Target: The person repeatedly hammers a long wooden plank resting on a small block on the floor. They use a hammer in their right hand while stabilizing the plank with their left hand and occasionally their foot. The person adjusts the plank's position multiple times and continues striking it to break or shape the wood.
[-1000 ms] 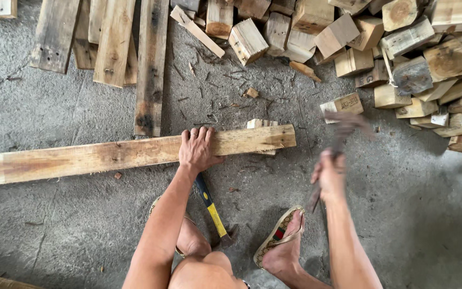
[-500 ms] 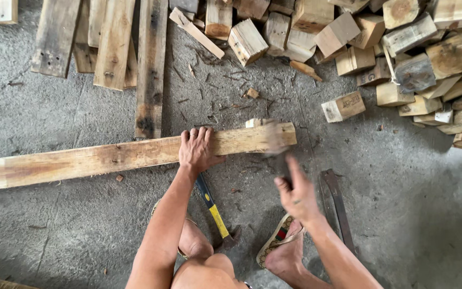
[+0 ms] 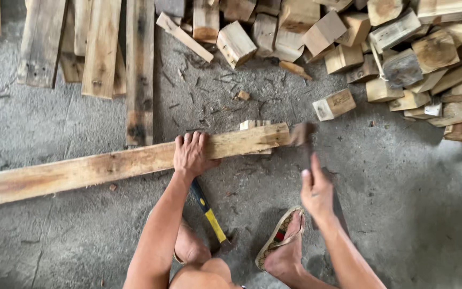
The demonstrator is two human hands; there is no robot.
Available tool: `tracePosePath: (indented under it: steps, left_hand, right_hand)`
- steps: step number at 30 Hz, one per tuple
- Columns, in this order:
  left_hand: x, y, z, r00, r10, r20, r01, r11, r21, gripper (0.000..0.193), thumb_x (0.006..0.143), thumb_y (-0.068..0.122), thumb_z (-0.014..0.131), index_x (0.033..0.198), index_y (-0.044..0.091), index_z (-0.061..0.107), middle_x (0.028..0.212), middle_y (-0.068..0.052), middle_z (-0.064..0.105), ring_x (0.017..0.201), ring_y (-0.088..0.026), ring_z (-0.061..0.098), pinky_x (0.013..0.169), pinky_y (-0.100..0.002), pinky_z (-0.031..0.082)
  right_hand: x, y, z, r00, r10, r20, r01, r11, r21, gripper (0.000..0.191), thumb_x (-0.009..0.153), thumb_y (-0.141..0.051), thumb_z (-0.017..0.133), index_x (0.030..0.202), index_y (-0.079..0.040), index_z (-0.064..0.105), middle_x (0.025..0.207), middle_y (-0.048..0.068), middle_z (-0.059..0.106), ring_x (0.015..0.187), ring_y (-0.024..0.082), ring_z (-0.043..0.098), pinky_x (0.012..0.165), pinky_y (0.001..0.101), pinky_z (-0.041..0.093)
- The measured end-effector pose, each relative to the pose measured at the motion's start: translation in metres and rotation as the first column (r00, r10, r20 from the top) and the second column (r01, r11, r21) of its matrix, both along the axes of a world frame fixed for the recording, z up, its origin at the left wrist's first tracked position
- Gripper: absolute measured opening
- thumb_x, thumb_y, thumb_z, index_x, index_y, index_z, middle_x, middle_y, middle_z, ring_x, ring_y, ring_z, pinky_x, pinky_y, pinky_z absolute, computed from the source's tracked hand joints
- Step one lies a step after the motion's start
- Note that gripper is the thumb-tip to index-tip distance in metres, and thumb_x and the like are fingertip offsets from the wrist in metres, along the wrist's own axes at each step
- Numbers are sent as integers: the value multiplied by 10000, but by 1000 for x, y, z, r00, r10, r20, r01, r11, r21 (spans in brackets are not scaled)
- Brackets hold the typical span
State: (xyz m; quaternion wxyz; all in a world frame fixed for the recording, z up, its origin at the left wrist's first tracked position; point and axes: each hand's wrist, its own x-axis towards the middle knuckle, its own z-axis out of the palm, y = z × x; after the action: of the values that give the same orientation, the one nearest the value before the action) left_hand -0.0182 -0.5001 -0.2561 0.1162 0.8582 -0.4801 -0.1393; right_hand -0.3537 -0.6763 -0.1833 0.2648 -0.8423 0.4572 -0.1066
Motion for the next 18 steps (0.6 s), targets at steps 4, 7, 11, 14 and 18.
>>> tracePosePath:
  steps: [4, 7, 11, 14, 18]
  left_hand:
    - [-1, -2, -3, 1000, -16, -14, 17, 998, 60, 1037, 635, 795, 751, 1373, 110, 504, 1217, -73, 562, 1168, -256, 499, 1046, -481, 322]
    - [-1, 0, -3, 998, -8, -61, 15, 993, 113, 1013, 675, 793, 744, 1380, 110, 494, 1236, -86, 559, 1168, -257, 501, 1058, -473, 323]
    - [0, 4, 0, 999, 5, 38, -4, 999, -43, 995, 613, 739, 797, 1340, 120, 520, 1252, -66, 574, 1204, -278, 500, 1069, -471, 332]
    - [0, 5, 0, 998, 19, 63, -16, 998, -56, 1039, 582, 735, 809, 1348, 99, 511, 1252, -75, 573, 1185, -286, 501, 1051, -479, 328]
    - [-1, 3, -1, 999, 9, 33, -10, 1000, 7, 1076, 630, 786, 781, 1365, 54, 496, 1249, -100, 572, 1176, -286, 502, 1060, -477, 325]
  right_hand:
    - [23, 38, -3, 901, 432, -34, -428, 875, -225, 516, 1097, -344, 441, 1598, -282, 335, 828, 74, 641, 445, 102, 485, 332, 220, 458]
    - [45, 20, 5, 916, 353, -189, -367, 929, -43, 543, 1057, -375, 447, 1587, -344, 335, 716, 58, 623, 423, 120, 487, 345, 259, 460]
    - [27, -41, 19, 947, -267, -176, 302, 930, 212, 513, 1066, -367, 571, 1568, -327, 472, 642, 93, 574, 473, 153, 479, 425, 331, 412]
    - [-23, -64, 19, 716, -649, 256, 403, 684, 608, 390, 1010, -393, 591, 1360, -243, 508, 680, 13, 553, 471, 149, 508, 397, 335, 426]
    - [-72, -59, 7, 406, -792, 455, 258, 577, 775, 346, 1066, -484, 571, 1325, -255, 554, 682, -25, 521, 528, 102, 525, 468, 276, 479]
